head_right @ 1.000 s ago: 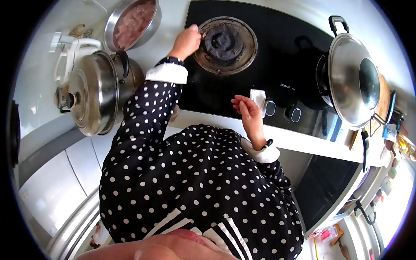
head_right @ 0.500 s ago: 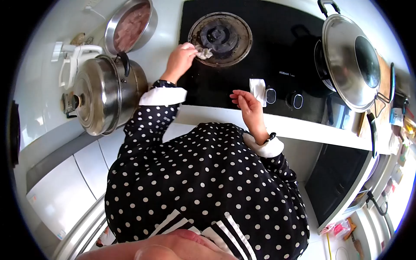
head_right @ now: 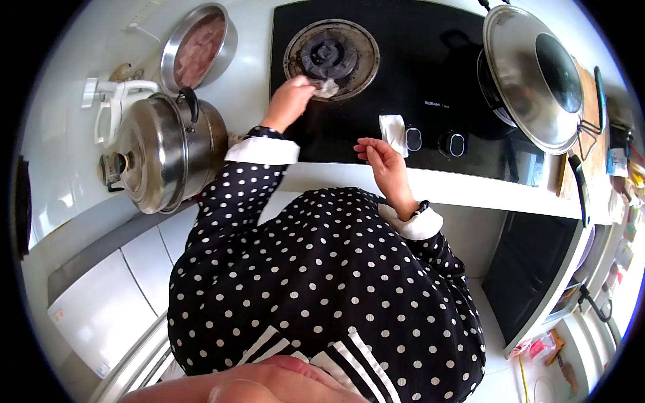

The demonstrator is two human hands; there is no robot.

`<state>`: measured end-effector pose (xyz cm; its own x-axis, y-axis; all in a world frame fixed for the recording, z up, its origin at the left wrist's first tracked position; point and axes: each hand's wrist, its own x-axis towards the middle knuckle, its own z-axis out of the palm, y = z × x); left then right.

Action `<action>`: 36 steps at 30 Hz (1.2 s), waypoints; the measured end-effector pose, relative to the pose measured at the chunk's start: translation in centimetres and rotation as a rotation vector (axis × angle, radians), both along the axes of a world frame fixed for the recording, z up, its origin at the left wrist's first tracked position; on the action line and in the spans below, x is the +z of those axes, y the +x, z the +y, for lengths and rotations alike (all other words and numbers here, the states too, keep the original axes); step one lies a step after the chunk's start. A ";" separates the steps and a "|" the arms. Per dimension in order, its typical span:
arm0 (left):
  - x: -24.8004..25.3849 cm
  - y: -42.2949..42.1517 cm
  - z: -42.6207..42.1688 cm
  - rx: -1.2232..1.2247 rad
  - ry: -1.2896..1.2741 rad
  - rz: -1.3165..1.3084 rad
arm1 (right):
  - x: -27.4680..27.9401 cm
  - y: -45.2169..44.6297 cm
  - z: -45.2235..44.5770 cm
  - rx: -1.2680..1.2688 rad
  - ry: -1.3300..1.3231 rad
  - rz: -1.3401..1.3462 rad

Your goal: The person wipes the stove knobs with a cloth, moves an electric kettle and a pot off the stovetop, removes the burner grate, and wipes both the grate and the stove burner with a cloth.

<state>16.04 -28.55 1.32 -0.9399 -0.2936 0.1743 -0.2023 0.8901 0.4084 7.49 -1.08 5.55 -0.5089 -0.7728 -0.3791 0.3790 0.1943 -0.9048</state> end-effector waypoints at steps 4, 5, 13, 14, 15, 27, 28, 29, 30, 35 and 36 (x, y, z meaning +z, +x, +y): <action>-0.7 -1.9 2.8 -0.077 -0.029 0.079 | -0.5 -0.3 1.0 -0.055 0.042 -0.035; -1.3 -3.4 4.2 -0.100 -0.028 0.123 | -0.4 -0.3 1.1 -0.076 0.063 -0.057; -0.5 -2.6 4.4 0.057 0.002 -0.067 | 0.2 -0.4 1.7 -0.037 0.040 -0.021; -0.3 -1.8 4.0 0.063 -0.003 -0.080 | -0.1 -0.7 1.9 -0.044 0.042 -0.022; -0.2 -1.6 3.7 0.065 -0.008 -0.093 | -0.5 -1.0 2.1 -0.055 0.045 -0.023; -0.9 -2.7 5.0 0.092 -0.082 -0.023 | -0.3 -2.5 1.2 -0.039 -0.018 -0.062; -0.3 -1.5 4.6 0.062 -0.095 -0.030 | -0.8 -2.6 1.4 -0.041 -0.004 -0.042; -0.3 -1.3 4.8 0.058 -0.102 -0.012 | -1.3 -2.8 1.4 -0.053 0.004 -0.042; -0.6 -2.0 5.5 0.062 -0.082 -0.013 | -1.9 -3.0 1.6 -0.059 0.021 -0.042; -2.4 -9.7 9.5 0.164 -0.166 -0.046 | -2.1 -3.3 1.6 -0.043 0.065 -0.018; -2.2 -10.2 9.1 0.184 -0.103 -0.047 | -1.9 -3.3 1.5 -0.042 0.048 -0.017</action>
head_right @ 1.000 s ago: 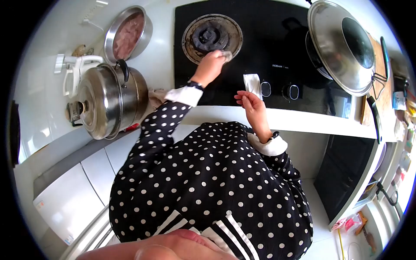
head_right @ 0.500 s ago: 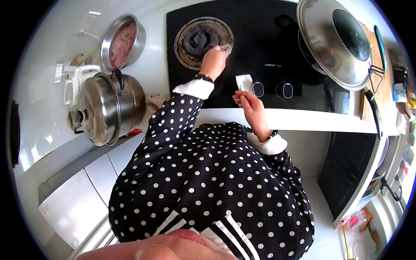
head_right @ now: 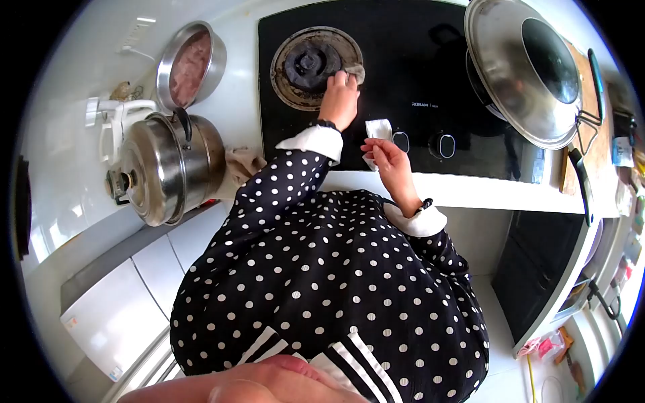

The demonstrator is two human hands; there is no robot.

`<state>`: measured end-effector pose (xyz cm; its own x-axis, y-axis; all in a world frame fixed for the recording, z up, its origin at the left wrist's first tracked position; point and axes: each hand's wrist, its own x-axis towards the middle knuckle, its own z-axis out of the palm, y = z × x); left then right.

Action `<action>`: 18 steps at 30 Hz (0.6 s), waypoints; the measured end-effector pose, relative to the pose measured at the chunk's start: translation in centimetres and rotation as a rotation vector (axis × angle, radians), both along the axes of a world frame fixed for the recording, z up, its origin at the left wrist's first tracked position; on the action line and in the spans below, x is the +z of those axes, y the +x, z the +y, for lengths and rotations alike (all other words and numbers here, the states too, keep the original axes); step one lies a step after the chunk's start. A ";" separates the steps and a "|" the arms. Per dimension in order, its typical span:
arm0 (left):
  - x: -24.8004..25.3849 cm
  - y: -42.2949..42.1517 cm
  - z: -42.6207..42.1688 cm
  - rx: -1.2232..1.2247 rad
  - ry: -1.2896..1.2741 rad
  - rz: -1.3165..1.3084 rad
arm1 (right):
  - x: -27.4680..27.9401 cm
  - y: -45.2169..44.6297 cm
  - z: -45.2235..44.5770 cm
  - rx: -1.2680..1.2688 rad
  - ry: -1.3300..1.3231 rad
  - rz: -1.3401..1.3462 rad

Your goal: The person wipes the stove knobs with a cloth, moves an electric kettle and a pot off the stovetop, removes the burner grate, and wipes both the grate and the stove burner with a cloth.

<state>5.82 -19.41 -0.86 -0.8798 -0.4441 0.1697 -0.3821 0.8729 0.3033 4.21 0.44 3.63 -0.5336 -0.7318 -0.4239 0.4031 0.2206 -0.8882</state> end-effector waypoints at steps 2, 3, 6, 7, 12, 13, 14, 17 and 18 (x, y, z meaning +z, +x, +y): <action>0.6 0.1 -1.1 0.010 0.140 0.025 | 0.4 -0.1 -0.3 0.008 -0.043 0.001; 1.1 0.9 -1.6 0.010 0.258 -0.012 | 0.5 -0.2 -0.3 0.009 -0.035 0.008; 2.9 1.4 -0.3 0.149 0.347 0.182 | 0.3 -0.3 -0.5 -0.011 -0.035 -0.012; 3.6 0.6 0.3 0.213 0.324 0.105 | 0.4 -0.3 -0.5 -0.019 -0.052 -0.022; 3.0 -3.5 -0.2 0.164 0.086 -0.025 | 0.8 -0.2 0.4 -0.032 -0.042 -0.004; 3.0 -4.1 -0.5 0.143 0.045 -0.042 | 0.7 -0.3 0.8 -0.039 -0.028 0.010; 3.0 -4.4 -0.7 0.144 0.011 -0.025 | 0.5 -0.3 1.2 -0.047 -0.014 0.022; -0.1 -4.5 -2.5 0.029 0.000 0.050 | 0.2 -0.3 2.0 -0.084 0.007 0.018; -0.5 -4.1 -2.6 0.003 0.002 0.066 | 0.5 -0.4 2.2 -0.094 0.012 0.012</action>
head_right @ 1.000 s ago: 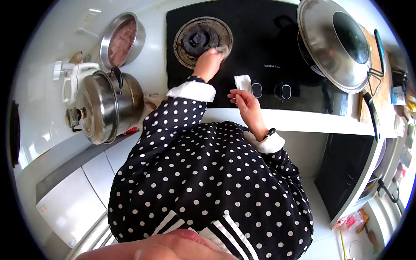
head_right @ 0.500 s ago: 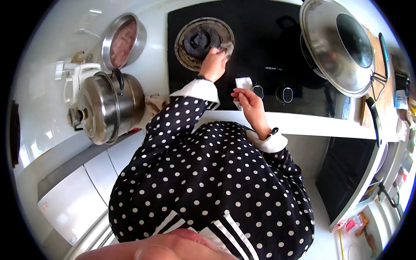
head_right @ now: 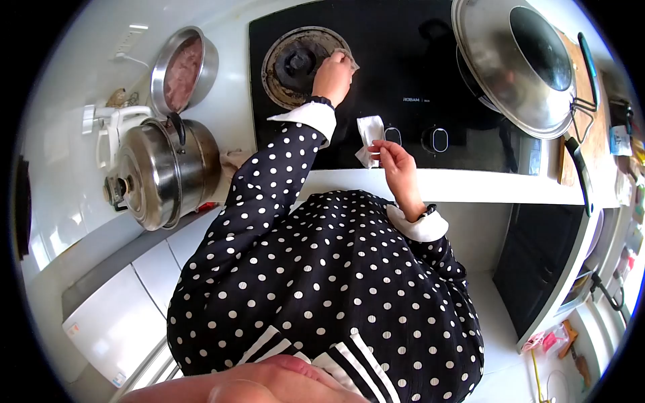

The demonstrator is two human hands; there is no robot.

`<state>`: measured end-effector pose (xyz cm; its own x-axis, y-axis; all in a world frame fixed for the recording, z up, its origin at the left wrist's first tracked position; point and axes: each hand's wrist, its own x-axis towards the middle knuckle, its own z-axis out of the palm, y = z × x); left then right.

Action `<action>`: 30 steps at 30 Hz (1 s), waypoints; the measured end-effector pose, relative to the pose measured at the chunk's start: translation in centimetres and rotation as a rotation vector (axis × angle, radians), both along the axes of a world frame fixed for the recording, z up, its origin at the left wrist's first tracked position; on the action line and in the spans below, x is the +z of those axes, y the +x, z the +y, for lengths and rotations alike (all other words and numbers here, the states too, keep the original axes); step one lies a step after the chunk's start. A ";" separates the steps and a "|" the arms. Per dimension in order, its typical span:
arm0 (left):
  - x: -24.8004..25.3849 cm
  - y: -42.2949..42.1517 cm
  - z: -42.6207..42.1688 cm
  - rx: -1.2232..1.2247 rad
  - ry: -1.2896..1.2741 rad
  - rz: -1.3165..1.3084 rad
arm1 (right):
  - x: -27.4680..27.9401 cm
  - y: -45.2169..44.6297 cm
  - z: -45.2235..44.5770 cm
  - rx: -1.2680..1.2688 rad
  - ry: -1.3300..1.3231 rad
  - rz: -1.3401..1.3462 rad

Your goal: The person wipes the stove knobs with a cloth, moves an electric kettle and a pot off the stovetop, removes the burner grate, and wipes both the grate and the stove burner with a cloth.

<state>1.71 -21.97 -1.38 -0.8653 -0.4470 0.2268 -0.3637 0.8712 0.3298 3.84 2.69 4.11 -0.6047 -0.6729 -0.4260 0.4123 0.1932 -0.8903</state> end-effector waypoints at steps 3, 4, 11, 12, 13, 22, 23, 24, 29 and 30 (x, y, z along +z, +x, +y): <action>-0.6 1.5 0.2 -0.017 0.063 0.009 | -0.5 0.2 0.1 -0.011 -0.002 -0.015; -0.6 2.2 0.4 -0.017 0.088 0.001 | -0.8 0.3 0.1 -0.007 -0.006 -0.020; 2.6 9.8 -0.6 -0.133 0.192 -0.001 | 0.2 1.5 -1.4 0.029 -0.092 -0.048; 2.5 9.5 -0.4 -0.113 0.185 -0.037 | 0.0 1.6 -1.4 0.026 -0.094 -0.051; 2.3 8.7 -0.1 -0.071 0.232 -0.070 | -0.1 1.6 -1.3 0.025 -0.092 -0.053; 1.4 4.8 0.8 -0.041 0.236 0.076 | -1.3 0.2 0.3 -0.010 -0.054 -0.043; 1.2 6.4 0.7 -0.063 0.270 0.114 | -1.4 0.0 0.3 -0.024 -0.039 -0.046; 1.4 7.5 0.8 -0.069 0.258 0.113 | -1.4 0.0 0.7 -0.041 -0.022 -0.054; 0.3 3.3 1.4 0.000 0.232 0.167 | -1.4 -0.4 0.8 -0.034 0.008 -0.024; 0.4 1.6 1.2 0.042 0.222 0.178 | -1.2 -0.4 0.6 -0.022 0.007 -0.017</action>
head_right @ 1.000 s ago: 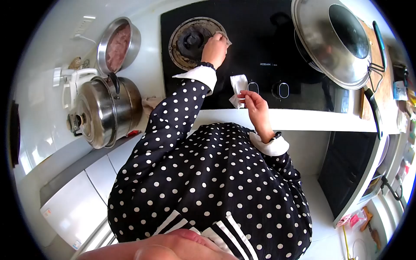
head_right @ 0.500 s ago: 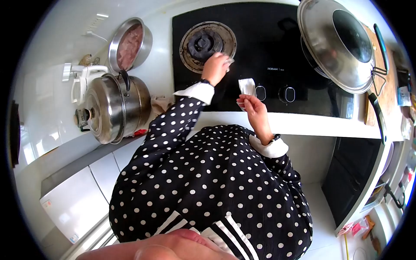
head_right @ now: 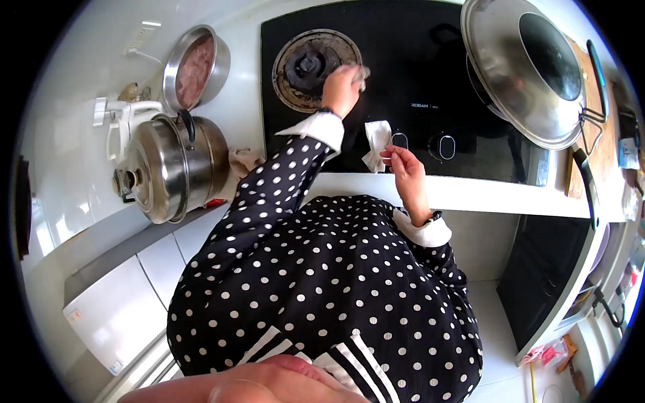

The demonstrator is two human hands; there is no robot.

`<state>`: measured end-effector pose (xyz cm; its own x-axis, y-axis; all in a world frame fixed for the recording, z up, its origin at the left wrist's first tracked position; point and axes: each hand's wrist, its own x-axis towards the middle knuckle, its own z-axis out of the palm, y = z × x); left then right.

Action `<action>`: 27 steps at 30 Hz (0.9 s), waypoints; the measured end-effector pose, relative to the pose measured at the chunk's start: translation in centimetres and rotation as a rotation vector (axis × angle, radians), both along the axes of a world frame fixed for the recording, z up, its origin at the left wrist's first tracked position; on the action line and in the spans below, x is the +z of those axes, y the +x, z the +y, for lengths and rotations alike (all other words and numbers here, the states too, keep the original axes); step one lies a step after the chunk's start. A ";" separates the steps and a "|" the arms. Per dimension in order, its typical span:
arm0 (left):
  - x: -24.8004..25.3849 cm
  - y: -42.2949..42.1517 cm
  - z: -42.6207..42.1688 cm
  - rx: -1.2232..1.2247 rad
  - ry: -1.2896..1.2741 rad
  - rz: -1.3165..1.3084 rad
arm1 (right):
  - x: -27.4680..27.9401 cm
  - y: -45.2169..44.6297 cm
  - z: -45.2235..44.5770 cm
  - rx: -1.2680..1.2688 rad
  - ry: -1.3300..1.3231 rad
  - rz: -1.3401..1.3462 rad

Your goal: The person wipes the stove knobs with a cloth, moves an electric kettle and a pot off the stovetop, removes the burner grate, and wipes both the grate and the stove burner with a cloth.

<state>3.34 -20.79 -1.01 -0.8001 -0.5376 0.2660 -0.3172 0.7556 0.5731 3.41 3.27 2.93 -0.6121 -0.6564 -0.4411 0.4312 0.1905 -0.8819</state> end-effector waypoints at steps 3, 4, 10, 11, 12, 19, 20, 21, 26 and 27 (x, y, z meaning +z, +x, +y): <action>0.2 -1.3 -0.3 0.032 -0.010 -0.056 | 0.8 -0.4 -0.1 0.037 0.009 0.025; 0.2 -0.5 -0.1 0.006 -0.032 -0.083 | 1.1 -0.5 -0.1 0.049 0.008 0.027; 1.1 7.9 -0.7 -0.102 -0.069 -0.086 | 0.6 0.5 -2.0 0.102 -0.070 -0.037; 1.3 9.5 -1.5 -0.121 -0.090 -0.082 | 0.8 0.7 -2.3 0.118 -0.079 -0.036; 2.5 10.8 -2.4 -0.118 -0.126 -0.156 | 1.0 1.0 -2.7 0.129 -0.088 -0.036; 0.9 13.4 -9.2 0.066 -0.221 -0.143 | 1.7 1.4 -2.9 0.151 -0.094 -0.014; 0.4 13.2 -8.7 0.091 -0.276 -0.135 | 1.9 1.2 -2.8 0.136 -0.087 -0.010; 0.6 12.6 -7.5 0.117 -0.330 -0.130 | 2.0 1.2 -2.5 0.123 -0.078 -0.008; 1.0 10.0 -0.4 0.011 -0.157 -0.075 | 1.3 1.2 -2.6 0.125 -0.047 -0.035; 0.9 10.0 -0.3 -0.019 -0.149 -0.054 | 1.5 1.0 -2.9 0.138 -0.048 -0.035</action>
